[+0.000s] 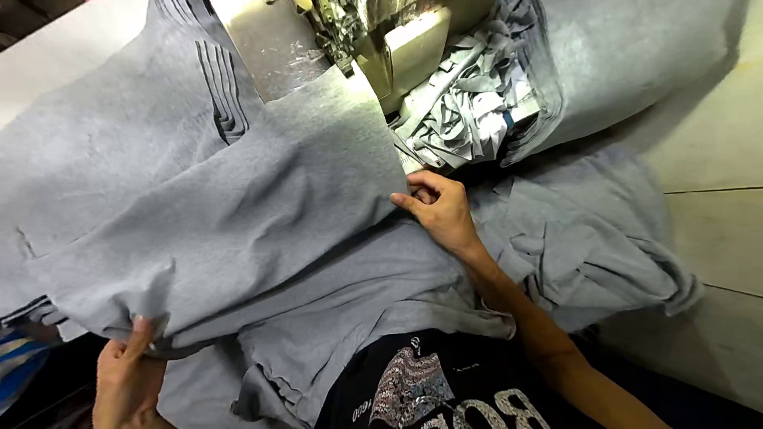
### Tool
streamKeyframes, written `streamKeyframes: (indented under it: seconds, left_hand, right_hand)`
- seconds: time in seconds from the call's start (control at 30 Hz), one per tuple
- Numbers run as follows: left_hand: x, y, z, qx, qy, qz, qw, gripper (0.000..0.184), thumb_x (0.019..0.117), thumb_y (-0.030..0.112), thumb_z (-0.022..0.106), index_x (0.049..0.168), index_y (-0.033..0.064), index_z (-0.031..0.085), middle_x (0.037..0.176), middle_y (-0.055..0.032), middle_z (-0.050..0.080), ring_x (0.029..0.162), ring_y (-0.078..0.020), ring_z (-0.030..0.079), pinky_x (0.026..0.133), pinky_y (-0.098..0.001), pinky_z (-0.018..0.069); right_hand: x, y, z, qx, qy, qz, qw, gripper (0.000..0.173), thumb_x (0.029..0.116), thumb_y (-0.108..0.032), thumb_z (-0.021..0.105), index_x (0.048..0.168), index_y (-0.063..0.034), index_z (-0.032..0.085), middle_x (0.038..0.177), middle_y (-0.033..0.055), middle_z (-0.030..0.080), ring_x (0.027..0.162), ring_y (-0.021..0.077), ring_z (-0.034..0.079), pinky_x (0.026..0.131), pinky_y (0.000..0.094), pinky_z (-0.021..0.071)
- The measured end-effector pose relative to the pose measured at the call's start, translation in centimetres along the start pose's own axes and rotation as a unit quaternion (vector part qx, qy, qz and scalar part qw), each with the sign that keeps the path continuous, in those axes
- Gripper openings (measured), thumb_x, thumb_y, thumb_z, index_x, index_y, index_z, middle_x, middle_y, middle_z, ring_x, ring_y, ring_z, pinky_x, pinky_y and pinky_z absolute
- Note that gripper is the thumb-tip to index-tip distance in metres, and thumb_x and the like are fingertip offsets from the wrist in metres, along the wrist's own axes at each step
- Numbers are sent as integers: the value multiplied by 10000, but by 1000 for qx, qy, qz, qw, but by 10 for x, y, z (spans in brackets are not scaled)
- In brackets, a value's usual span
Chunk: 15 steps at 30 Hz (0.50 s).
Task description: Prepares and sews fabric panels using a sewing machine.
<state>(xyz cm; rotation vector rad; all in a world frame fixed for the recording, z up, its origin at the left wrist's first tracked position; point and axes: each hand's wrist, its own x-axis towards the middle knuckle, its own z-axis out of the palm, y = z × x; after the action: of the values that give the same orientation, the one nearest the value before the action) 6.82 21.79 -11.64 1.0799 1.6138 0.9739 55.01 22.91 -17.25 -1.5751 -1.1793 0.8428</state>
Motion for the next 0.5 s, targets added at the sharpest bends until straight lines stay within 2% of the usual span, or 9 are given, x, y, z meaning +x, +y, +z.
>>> streamKeyframes:
  seconds: [0.1, 0.27, 0.4, 0.5]
  left_hand:
    - [2, -7, 5, 65, 19, -22, 997, 316, 968, 313, 673, 1195, 119, 569, 988, 122, 720, 915, -9, 710, 862, -235, 602]
    - [5, -13, 6, 53, 86, 14, 995, 336, 934, 116, 673, 1234, 57, 534, 1038, 103, 696, 958, -4, 689, 907, -236, 579]
    - [3, -12, 10, 60, 107, 23, 992, 397, 900, 84, 670, 1250, 40, 488, 1025, 112, 655, 931, 25, 663, 895, -212, 563]
    - [2, -13, 10, 68, 109, 23, 991, 379, 899, 88, 656, 1238, 53, 491, 993, 124, 641, 895, 41, 654, 868, -190, 560]
  right_hand:
    - [-5, 4, 5, -22, 18, 13, 1000, 198, 869, -275, 829, 926, -104, 747, 764, -22, 625, 567, 41, 455, 511, 210, 365]
    - [-11, 2, 8, -16, 50, 23, 998, 205, 858, -248, 844, 835, -107, 698, 679, -14, 578, 501, 61, 413, 451, 215, 316]
    - [-14, 2, 9, 13, 56, 30, 998, 228, 831, -203, 865, 825, -101, 661, 680, 4, 563, 474, 77, 389, 423, 218, 301]
    - [-15, 4, 10, 27, 53, 36, 998, 266, 823, -202, 872, 819, -102, 625, 607, 6, 508, 426, 86, 336, 393, 220, 267]
